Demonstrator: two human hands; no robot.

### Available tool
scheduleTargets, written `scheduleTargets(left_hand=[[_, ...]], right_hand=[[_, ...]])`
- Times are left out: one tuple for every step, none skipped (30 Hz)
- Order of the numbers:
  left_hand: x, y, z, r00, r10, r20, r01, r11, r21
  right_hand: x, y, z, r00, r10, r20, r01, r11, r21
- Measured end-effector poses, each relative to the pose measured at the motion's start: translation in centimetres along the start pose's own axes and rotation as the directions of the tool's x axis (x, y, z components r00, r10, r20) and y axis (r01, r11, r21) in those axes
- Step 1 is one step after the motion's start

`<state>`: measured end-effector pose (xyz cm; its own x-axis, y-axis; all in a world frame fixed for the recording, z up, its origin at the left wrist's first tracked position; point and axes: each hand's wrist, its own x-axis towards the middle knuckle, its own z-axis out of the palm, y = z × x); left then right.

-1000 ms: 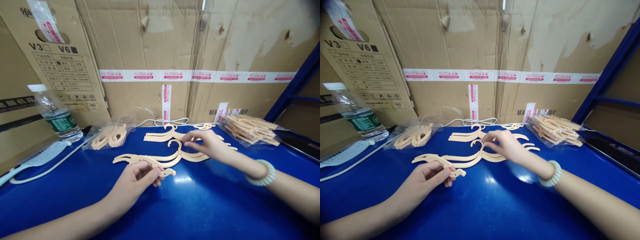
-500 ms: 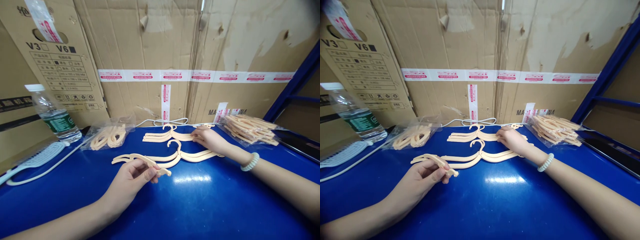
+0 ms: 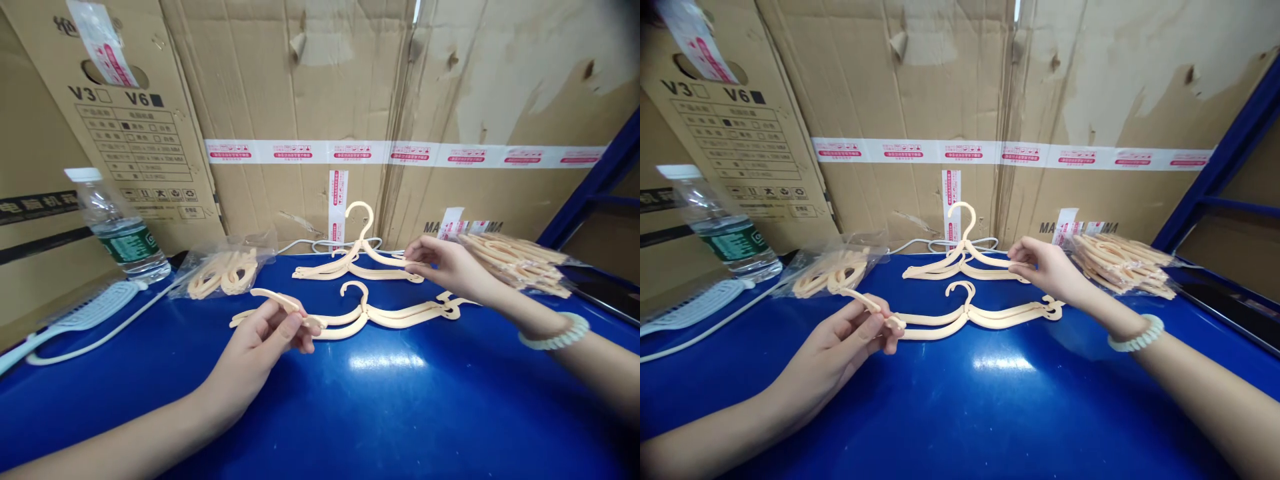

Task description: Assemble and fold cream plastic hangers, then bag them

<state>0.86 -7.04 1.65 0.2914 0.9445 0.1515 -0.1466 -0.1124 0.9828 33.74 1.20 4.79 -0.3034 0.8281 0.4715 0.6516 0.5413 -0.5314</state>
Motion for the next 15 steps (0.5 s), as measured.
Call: scheduleTargets(left_hand=[[0.1, 0.1, 0.0, 1.0, 0.003, -0.008, -0.003, 1.0, -0.008], [0.2, 0.1, 0.0, 1.0, 0.007, -0.017, -0.007, 1.0, -0.012], [0.2, 0.1, -0.1, 1.0, 0.008, -0.026, -0.008, 1.0, -0.013], [0.3, 0.2, -0.2, 0.999, 0.008, -0.035, -0.009, 1.0, -0.013], [0.4, 0.1, -0.3, 0.999, 0.009, -0.043, -0.009, 1.0, -0.009], [0.5, 0.1, -0.5, 0.999, 0.012, -0.049, -0.012, 1.0, 0.001], [0.6, 0.1, -0.7, 0.998, 0.017, -0.055, -0.016, 1.0, 0.014], [0.7, 0.0, -0.9, 0.998, 0.022, -0.061, -0.021, 0.999, 0.027], [0.8, -0.1, -1.0, 0.998, 0.026, -0.065, -0.024, 0.999, 0.04], [0.9, -0.2, -1.2, 0.997, 0.026, -0.068, -0.023, 0.998, 0.051], [0.9, -0.2, -1.4, 0.997, 0.021, -0.069, -0.017, 0.998, 0.061], [0.9, -0.2, -1.6, 0.997, 0.013, -0.071, -0.008, 0.997, 0.071], [1.0, -0.2, -1.7, 0.997, 0.004, -0.073, 0.002, 0.996, 0.084], [1.0, -0.2, -1.8, 0.997, -0.001, -0.074, 0.008, 0.995, 0.098], [1.0, -0.2, -1.8, 0.997, -0.002, -0.075, 0.01, 0.994, 0.11]], right_hand=[[-0.1, -0.3, -0.4, 1.0, 0.023, 0.017, -0.024, 0.999, 0.048], [-0.3, -0.5, -0.7, 0.998, 0.05, 0.044, -0.054, 0.995, 0.083], [-0.6, -0.8, -0.9, 0.994, 0.078, 0.071, -0.086, 0.99, 0.114], [-1.0, -1.0, -1.1, 0.99, 0.107, 0.092, -0.119, 0.983, 0.141], [-1.5, -1.2, -1.1, 0.986, 0.131, 0.108, -0.148, 0.975, 0.167], [-2.1, -1.2, -1.1, 0.982, 0.152, 0.112, -0.171, 0.966, 0.192], [-2.7, -1.2, -1.1, 0.98, 0.167, 0.111, -0.187, 0.961, 0.202], [-3.3, -1.1, -1.1, 0.979, 0.174, 0.11, -0.194, 0.959, 0.205], [-3.8, -1.0, -1.0, 0.979, 0.176, 0.107, -0.194, 0.961, 0.197], [-4.2, -0.9, -1.1, 0.979, 0.173, 0.106, -0.191, 0.964, 0.184], [-4.5, -0.7, -1.2, 0.98, 0.168, 0.106, -0.184, 0.968, 0.17], [-4.7, -0.6, -1.3, 0.981, 0.16, 0.105, -0.175, 0.972, 0.157], [-4.8, -0.6, -1.5, 0.983, 0.152, 0.106, -0.166, 0.976, 0.144], [-4.8, -0.6, -1.7, 0.984, 0.145, 0.104, -0.158, 0.979, 0.128], [-4.8, -0.6, -1.8, 0.986, 0.137, 0.099, -0.148, 0.983, 0.108]])
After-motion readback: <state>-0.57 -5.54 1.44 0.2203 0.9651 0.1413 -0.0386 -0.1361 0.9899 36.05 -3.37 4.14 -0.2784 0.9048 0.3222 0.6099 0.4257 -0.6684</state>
